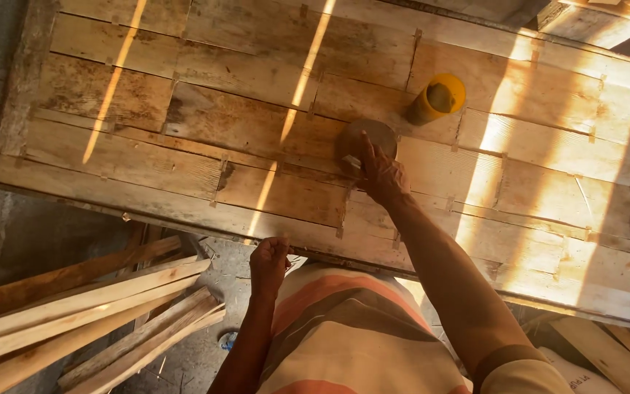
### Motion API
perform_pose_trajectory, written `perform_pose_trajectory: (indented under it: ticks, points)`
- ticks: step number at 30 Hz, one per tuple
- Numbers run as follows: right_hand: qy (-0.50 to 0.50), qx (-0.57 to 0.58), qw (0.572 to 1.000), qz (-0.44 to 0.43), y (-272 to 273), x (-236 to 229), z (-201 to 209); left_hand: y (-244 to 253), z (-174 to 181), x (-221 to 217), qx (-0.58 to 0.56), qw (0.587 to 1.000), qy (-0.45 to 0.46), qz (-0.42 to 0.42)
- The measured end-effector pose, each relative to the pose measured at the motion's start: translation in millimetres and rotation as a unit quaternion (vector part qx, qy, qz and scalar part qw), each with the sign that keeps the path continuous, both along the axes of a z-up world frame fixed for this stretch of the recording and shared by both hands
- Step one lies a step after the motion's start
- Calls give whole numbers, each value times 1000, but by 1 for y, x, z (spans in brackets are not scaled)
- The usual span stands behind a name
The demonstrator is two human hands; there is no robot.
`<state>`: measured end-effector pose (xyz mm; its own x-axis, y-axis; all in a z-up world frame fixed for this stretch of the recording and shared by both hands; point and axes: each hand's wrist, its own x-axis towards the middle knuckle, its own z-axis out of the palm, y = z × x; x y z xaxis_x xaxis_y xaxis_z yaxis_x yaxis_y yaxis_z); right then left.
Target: Apply strips of tape to a wooden surface and cut them with a utility knife.
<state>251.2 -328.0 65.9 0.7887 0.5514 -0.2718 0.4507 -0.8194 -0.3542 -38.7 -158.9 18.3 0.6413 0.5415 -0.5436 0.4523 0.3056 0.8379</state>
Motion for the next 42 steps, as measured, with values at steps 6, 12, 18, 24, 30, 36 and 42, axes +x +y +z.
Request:
perform_pose_trajectory:
  ticks: [6, 12, 18, 24, 30, 36, 42]
  points:
    - [-3, -42, 999, 0, 0, 1, -26, 13, 5, 7, 11, 999, -12, -32]
    - [4, -67, 998, 1, 9, -1, -1, 14, -6, 1, -28, 999, -19, -38]
    - [7, -28, 999, -36, -23, -13, 11, 12, 1, 1, -7, 998, 13, -64]
    - [-8, -22, 991, -130, -107, -10, 20, -6, -15, 13, -13, 995, -7, -94]
    - [16, -118, 963, -240, -215, 29, 29, -35, -19, 30, 3, 994, -37, -102]
    - [-97, -77, 962, -242, -339, 77, -10, -88, -21, 41, 14, 996, -44, -72]
    - [-85, -62, 962, -253, -401, 116, -20, -154, -5, 63, 28, 998, -40, -42]
